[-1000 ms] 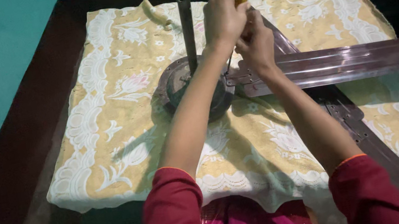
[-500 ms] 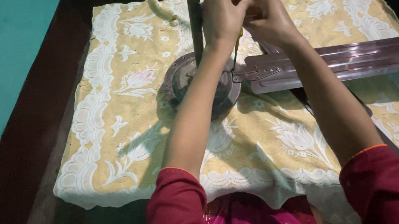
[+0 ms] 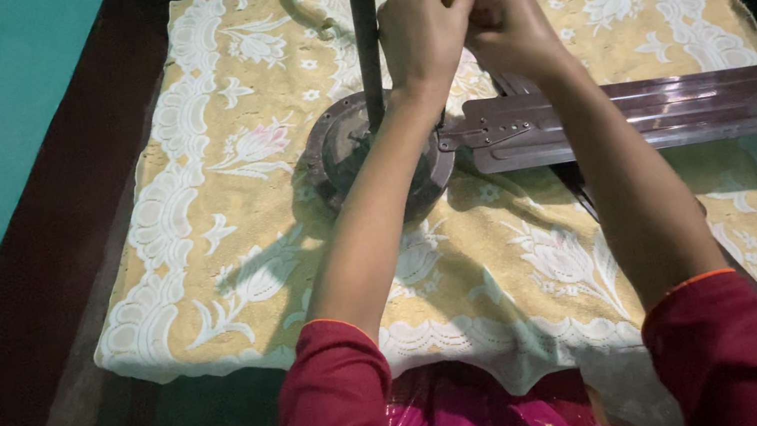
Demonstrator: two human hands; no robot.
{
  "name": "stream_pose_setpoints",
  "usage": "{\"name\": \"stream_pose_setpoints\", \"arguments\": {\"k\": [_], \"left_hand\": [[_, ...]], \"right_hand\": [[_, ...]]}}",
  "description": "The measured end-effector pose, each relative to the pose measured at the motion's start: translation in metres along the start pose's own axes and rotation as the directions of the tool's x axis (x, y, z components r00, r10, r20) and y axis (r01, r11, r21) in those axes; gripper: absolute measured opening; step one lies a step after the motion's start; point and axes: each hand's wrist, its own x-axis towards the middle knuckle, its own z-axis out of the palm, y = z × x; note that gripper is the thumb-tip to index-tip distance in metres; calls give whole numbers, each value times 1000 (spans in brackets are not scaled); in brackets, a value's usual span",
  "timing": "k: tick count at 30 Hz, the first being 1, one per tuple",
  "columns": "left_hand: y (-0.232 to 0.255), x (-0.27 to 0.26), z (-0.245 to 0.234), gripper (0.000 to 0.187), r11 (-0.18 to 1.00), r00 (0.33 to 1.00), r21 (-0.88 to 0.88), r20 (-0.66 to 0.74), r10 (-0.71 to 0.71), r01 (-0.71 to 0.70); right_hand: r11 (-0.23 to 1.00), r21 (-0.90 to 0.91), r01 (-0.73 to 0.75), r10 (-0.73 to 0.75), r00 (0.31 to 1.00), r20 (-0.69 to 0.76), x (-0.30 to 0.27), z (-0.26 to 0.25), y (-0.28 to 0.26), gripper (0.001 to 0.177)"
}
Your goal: The person uses a screwdriver to tighten screws on a ceiling fan hub, then attaches a fan blade to the hub and secures it with screws.
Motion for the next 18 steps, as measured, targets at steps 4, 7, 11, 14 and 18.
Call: {"name": "stream_pose_setpoints", "arguments": {"k": [4, 7, 11, 14, 18], "left_hand": [[-2, 2, 1, 35, 1000, 1000, 11, -5, 17, -17], [-2, 3, -1, 36, 1000, 1000, 13, 22, 0, 0], [0, 4, 1, 38, 999, 999, 36, 37, 12, -14], [-2, 3, 4, 39, 1000, 998, 11, 57, 5, -6], [-11, 4, 4, 41, 1000, 999, 2, 49, 24, -25]], "right_hand": [[998, -65, -5, -1, 996, -94, -1, 12, 3, 40], [991, -132, -19, -3, 987, -160, -6, 19, 2, 43], [987, -157, 17, -49, 978, -204, -9, 24, 1, 54], [990, -144, 0, -35, 969, -243, -8, 27, 4, 51], [971, -221, -95, 31, 960, -279, -8, 36, 6, 56]]}}
